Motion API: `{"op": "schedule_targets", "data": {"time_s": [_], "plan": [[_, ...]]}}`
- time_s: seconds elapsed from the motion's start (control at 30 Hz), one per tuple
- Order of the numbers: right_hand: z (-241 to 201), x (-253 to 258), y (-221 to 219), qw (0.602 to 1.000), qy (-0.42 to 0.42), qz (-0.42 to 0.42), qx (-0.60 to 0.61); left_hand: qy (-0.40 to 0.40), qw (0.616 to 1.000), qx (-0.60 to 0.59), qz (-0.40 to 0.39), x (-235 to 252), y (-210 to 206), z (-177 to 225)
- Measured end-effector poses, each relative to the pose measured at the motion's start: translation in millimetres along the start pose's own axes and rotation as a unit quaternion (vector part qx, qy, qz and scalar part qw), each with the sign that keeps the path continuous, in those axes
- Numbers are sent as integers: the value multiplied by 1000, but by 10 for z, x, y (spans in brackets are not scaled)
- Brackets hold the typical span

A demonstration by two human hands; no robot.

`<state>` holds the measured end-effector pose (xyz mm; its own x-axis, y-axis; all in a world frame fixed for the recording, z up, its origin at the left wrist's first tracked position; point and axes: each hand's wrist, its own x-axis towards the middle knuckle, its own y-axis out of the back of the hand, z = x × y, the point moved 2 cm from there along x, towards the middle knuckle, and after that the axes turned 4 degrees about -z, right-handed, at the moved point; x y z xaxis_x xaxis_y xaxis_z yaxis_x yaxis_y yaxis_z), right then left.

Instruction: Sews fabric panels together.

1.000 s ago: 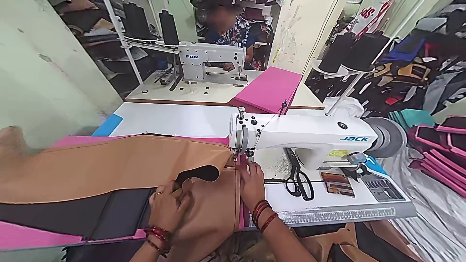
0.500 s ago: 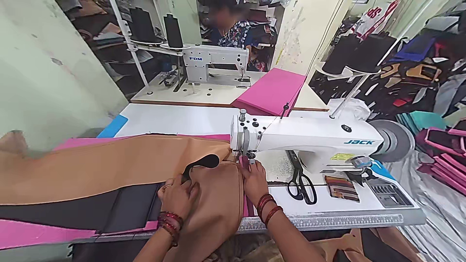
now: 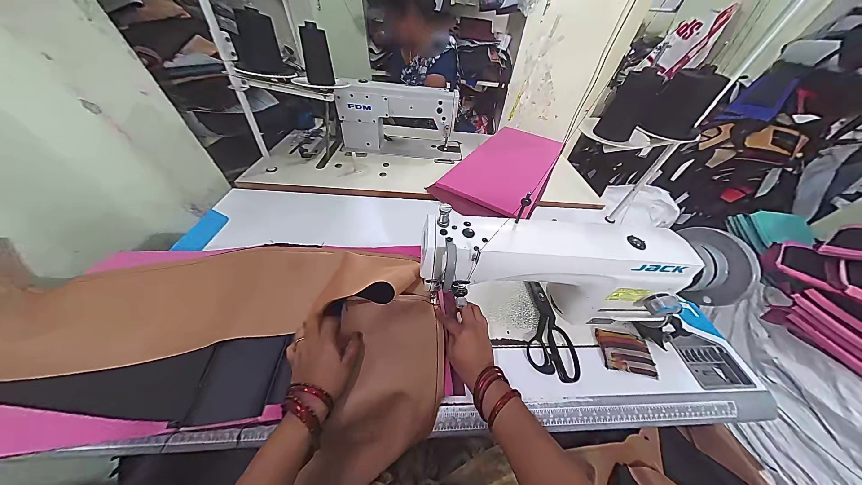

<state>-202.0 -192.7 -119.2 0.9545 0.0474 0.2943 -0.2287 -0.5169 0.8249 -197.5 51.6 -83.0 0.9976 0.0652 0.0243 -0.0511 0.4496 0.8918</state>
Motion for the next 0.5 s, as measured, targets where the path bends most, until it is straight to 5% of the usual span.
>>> {"op": "schedule_targets", "data": {"time_s": [0.07, 0.13, 0.23, 0.33, 0.4, 0.5], "plan": [[-12, 12, 8, 1000, -2, -3, 0, -85, 978, 26, 188, -97, -87, 140], [-21, 19, 5, 1000, -5, -8, 0, -209, 941, 70, 258, -197, -129, 416], [0, -8, -6, 1000, 11, -2, 25, -373, 921, 69, 90, -123, -266, 795], [114, -80, 258, 996, 27, 54, 69, -289, 924, 137, -209, 123, -337, 990], [321, -175, 743, 983, 33, 179, 22, -256, 927, 138, -238, 183, -423, 967], [889, -253, 1764, 939, -26, 331, -90, -278, 942, 85, -169, 140, -547, 862]]}}
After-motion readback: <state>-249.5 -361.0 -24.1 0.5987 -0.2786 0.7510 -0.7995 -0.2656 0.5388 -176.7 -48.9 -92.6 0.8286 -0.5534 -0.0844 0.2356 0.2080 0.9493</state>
